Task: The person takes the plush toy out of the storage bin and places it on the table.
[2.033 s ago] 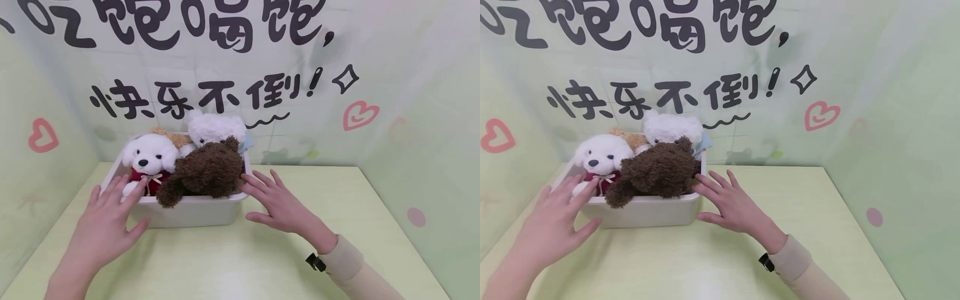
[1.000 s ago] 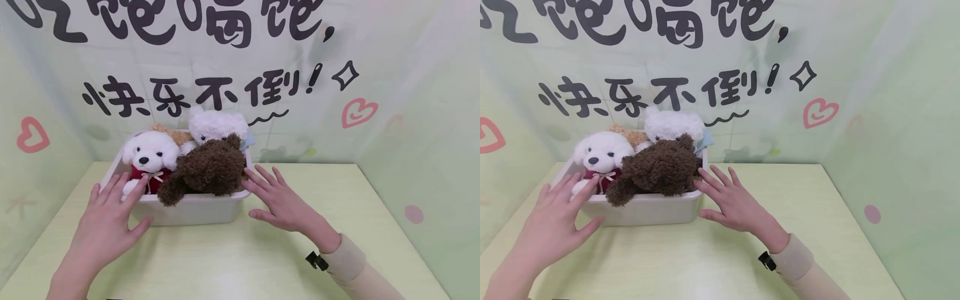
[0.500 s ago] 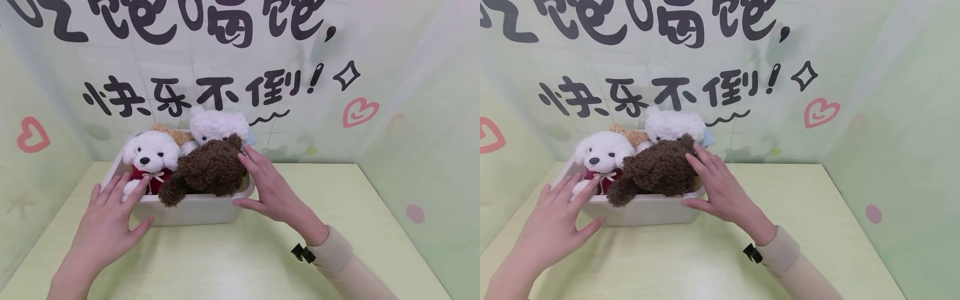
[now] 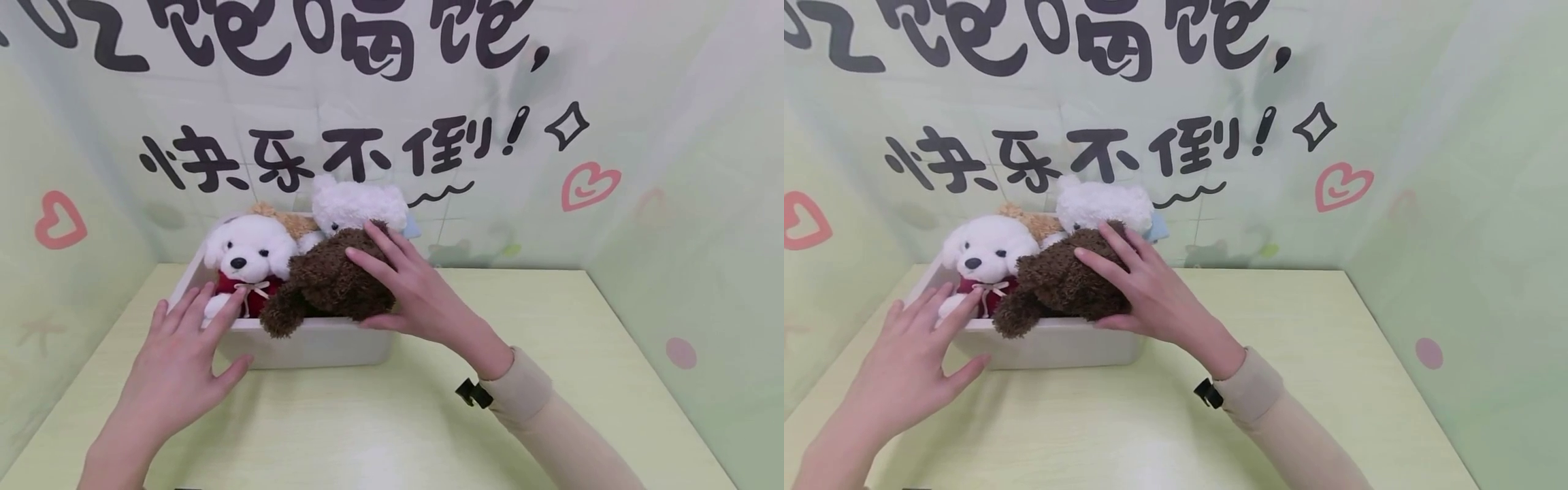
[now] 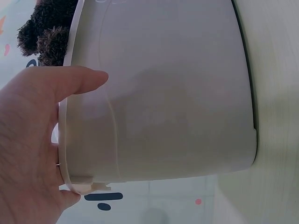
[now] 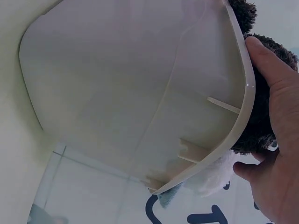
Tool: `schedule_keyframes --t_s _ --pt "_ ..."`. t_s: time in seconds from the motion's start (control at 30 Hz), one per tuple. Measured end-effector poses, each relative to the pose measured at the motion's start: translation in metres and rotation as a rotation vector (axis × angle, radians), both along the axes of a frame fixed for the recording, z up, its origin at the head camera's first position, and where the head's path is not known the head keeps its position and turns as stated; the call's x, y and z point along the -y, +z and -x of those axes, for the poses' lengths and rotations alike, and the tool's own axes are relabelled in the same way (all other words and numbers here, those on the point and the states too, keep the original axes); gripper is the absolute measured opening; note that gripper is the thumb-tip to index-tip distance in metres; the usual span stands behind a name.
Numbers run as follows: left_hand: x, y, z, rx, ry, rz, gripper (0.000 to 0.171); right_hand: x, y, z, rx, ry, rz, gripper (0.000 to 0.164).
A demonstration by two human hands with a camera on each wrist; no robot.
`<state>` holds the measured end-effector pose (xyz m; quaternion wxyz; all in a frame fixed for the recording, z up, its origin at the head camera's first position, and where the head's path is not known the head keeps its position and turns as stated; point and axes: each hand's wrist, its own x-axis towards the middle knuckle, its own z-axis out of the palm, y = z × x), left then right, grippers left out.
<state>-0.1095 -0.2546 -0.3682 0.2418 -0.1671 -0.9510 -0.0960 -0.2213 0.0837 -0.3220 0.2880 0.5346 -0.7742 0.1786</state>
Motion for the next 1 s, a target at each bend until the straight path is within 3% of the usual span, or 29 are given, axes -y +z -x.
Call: schedule_keyframes --t_s 0.23,0.47,1.0 --pt "0.000 0.000 0.000 -0.001 -0.007 0.002 0.097 0.010 0.004 0.013 -0.049 0.077 0.032 0.106" --pt "0.001 0.001 -0.001 0.012 0.004 0.007 0.097 0.026 0.007 0.019 -0.136 0.158 0.054 0.086" --pt "-0.001 0.000 -0.001 -0.011 0.007 -0.011 0.097 0.035 0.017 0.016 -0.280 0.181 0.065 0.055"
